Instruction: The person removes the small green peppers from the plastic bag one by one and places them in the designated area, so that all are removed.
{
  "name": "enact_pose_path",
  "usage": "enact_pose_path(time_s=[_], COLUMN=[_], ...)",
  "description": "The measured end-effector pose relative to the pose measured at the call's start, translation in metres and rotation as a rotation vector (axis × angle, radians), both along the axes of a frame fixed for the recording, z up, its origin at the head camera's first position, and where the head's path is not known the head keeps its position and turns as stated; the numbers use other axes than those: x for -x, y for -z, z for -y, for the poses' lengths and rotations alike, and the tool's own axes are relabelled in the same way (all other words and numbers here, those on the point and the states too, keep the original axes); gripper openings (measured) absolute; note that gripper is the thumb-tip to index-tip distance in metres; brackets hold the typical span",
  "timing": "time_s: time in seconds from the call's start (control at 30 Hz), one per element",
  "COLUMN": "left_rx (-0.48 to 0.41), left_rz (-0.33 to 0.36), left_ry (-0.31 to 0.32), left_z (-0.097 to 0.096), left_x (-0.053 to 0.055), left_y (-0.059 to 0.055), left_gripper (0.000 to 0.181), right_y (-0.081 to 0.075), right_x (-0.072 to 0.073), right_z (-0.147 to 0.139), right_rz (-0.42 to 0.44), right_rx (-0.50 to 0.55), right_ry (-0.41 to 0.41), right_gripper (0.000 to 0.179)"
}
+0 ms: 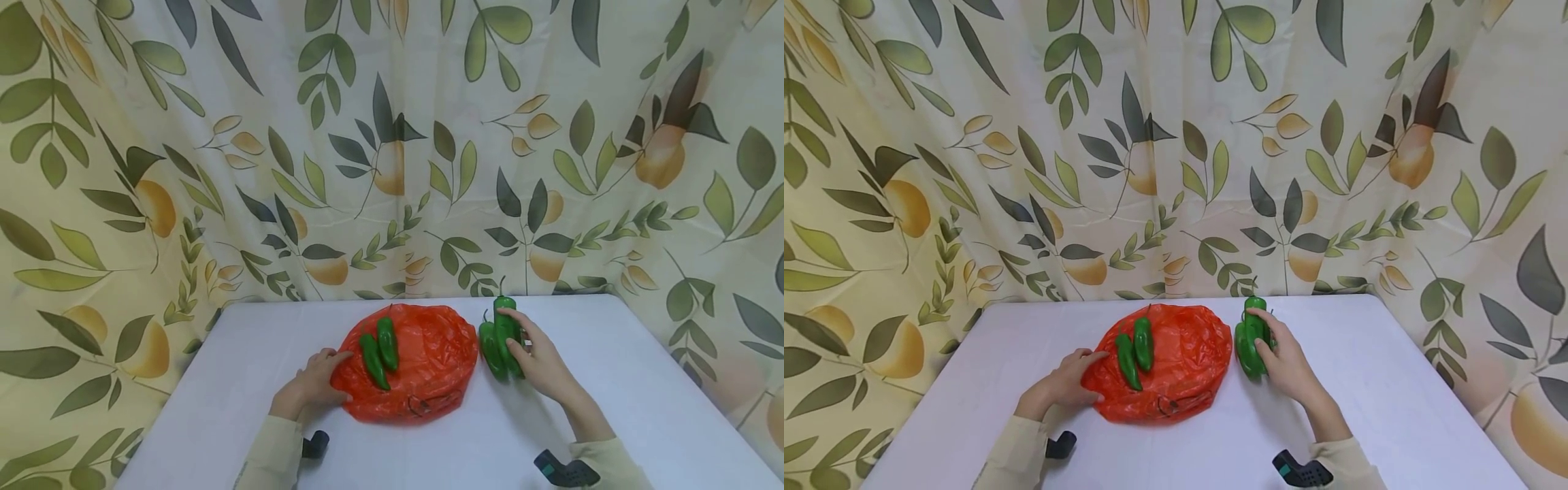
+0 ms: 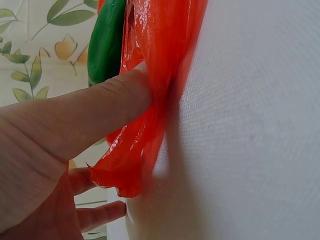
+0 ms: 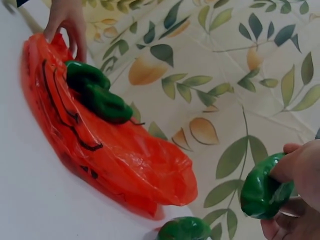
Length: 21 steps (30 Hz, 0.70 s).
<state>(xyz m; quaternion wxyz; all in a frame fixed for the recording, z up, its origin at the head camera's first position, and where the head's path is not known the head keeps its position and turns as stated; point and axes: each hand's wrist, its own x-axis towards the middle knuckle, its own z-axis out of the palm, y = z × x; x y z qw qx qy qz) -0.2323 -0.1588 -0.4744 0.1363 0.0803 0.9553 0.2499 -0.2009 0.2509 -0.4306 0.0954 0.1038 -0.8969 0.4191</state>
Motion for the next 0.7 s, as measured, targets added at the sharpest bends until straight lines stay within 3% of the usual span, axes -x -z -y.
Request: enact_pose_path(time_s=[0.37, 0.7], left_rx=[0.004, -0.003], left_rz=[0.005, 0.001], left_ry=[-0.002, 0.007], left_z=[0.0, -0.001], left_x=[0.002, 0.001], left_y=[0.0, 0.001], left_gripper=[0.083, 0.081], right_y=[0.001, 0.01], right_x=[0.004, 0.009], right_z=[-0.014, -0.029], right_rz=[-0.001, 0.072], right_rx=[0.023, 0.035], right_ry=[0.065, 0.093], right_gripper=[0.057, 0.062])
